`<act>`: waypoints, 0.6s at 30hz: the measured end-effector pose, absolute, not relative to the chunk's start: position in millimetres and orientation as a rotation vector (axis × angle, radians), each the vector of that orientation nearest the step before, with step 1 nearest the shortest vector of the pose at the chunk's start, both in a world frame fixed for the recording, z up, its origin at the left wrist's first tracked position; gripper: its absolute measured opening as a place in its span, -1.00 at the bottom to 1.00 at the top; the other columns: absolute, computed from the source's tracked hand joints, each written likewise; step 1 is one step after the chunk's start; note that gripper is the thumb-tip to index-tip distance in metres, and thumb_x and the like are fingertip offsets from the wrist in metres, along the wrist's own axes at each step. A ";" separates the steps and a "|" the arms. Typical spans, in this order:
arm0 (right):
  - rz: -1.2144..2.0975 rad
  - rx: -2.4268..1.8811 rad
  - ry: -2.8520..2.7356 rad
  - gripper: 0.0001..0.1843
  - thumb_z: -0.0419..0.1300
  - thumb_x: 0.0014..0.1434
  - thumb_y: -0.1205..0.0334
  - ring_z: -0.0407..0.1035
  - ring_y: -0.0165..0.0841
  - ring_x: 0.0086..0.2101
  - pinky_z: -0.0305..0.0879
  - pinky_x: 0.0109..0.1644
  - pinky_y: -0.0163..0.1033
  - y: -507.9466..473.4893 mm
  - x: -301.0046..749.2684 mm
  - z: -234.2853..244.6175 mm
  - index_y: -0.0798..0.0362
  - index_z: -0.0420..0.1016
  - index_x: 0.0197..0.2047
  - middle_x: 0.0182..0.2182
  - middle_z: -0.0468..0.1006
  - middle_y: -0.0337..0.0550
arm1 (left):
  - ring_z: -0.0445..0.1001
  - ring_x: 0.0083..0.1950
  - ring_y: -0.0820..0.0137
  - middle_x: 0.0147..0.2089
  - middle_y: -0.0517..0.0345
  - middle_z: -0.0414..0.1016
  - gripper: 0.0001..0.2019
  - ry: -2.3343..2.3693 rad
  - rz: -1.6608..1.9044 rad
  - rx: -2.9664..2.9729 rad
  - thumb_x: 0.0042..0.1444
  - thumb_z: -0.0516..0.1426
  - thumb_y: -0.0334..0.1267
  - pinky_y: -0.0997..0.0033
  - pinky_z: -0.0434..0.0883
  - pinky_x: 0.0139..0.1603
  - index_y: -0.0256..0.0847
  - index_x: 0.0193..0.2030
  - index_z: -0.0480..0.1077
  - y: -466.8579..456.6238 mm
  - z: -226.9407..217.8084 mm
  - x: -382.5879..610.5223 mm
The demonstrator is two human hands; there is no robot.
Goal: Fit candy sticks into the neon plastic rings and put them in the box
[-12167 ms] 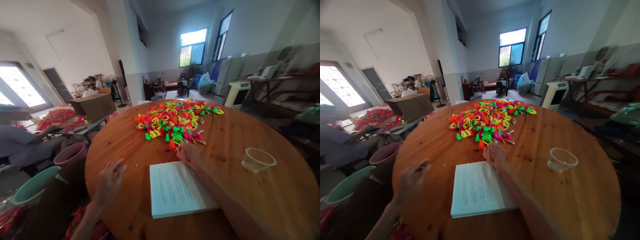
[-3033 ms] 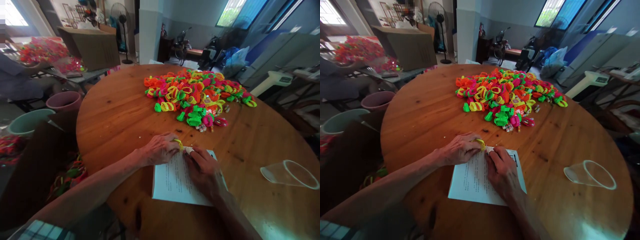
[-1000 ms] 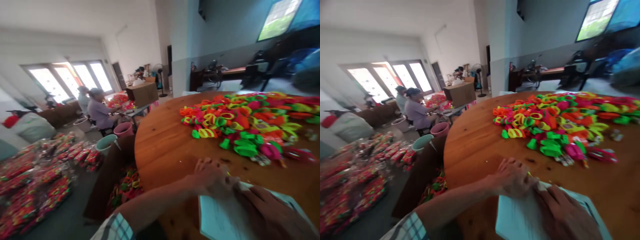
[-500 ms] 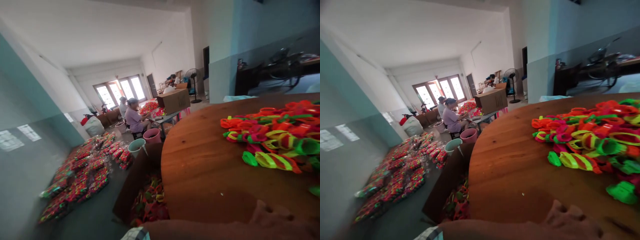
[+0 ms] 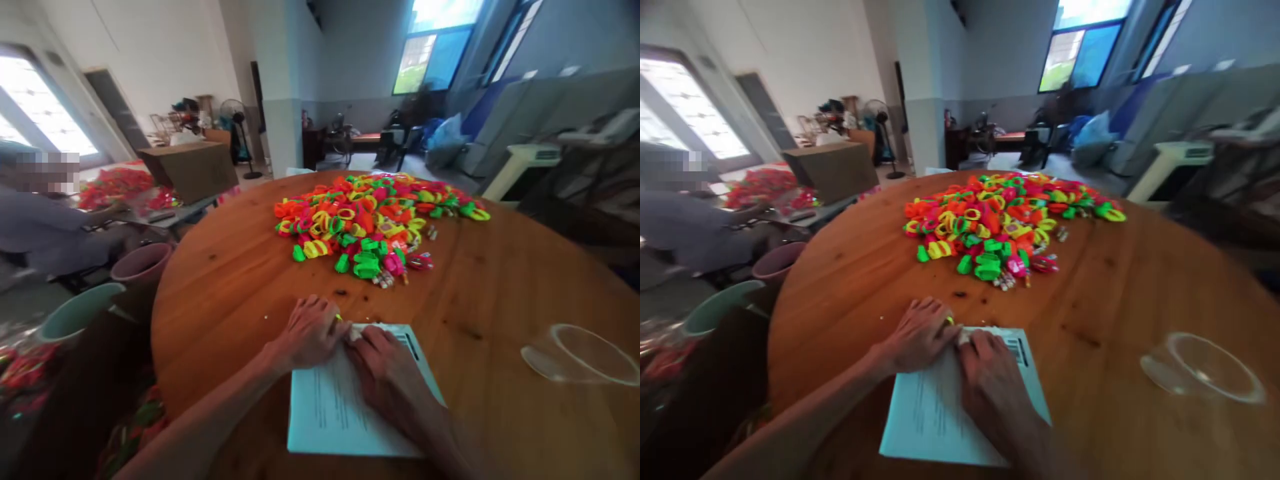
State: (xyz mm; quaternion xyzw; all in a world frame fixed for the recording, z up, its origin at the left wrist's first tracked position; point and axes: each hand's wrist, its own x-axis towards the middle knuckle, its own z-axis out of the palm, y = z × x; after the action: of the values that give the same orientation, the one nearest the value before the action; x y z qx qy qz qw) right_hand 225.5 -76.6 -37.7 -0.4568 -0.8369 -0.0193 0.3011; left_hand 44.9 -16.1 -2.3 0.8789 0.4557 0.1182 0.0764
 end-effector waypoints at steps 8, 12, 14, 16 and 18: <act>-0.094 -1.362 -1.991 -0.66 0.05 0.32 0.14 0.15 -0.44 -0.53 0.01 -0.44 -0.30 -41.7 254.2 -11.3 0.04 0.26 -0.49 -0.54 0.30 -0.25 | 0.43 -0.21 0.33 -0.30 0.10 0.48 -0.64 1.456 0.696 2.507 0.36 -0.05 -0.03 0.31 0.35 -0.11 -0.21 -0.32 0.37 -8.7 25.6 -7.9; -0.258 -1.541 -2.003 -0.81 0.03 0.26 0.24 0.30 -0.32 -0.34 0.12 -0.30 -0.25 3.9 277.6 -12.0 0.09 0.41 -0.32 -0.32 0.45 -0.05 | 0.44 -0.25 0.31 -0.31 0.17 0.50 -0.64 1.737 0.855 2.324 0.34 -0.08 -0.01 0.29 0.37 -0.14 -0.17 -0.28 0.39 -31.5 49.0 -94.8; -0.269 -1.599 -1.997 -0.81 0.03 0.23 0.27 0.34 -0.27 -0.26 0.17 -0.24 -0.23 26.0 281.1 -13.8 0.13 0.44 -0.20 -0.22 0.48 0.04 | 0.44 -0.27 0.30 -0.37 0.24 0.46 -0.64 1.937 0.819 2.189 0.33 -0.08 0.02 0.30 0.37 -0.21 -0.13 -0.30 0.38 -52.4 49.1 -149.2; -0.259 -1.624 -1.996 -0.78 0.06 0.18 0.30 0.36 -0.23 -0.23 0.18 -0.22 -0.21 45.0 280.1 -17.2 0.16 0.45 -0.15 -0.22 0.50 0.08 | 0.45 -0.33 0.26 -0.43 0.24 0.43 -0.62 2.182 0.756 2.038 0.28 -0.06 0.09 0.29 0.38 -0.30 -0.13 -0.34 0.37 -76.8 41.6 -202.3; -0.244 -1.638 -2.001 -0.73 0.08 0.13 0.33 0.37 -0.20 -0.22 0.19 -0.20 -0.21 59.3 277.3 -21.3 0.16 0.46 -0.11 -0.24 0.52 0.09 | 0.49 -0.39 0.22 -0.48 0.21 0.45 -0.58 2.383 0.721 1.904 0.25 -0.09 0.13 0.26 0.40 -0.39 -0.11 -0.33 0.39 -101.1 30.4 -247.3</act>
State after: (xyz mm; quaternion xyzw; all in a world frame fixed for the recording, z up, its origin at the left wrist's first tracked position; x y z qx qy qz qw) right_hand 277.3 59.3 -21.3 -0.6075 -0.7419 -0.0903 0.2689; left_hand -247.3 -101.1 30.4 0.6075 0.7603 0.2300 0.0036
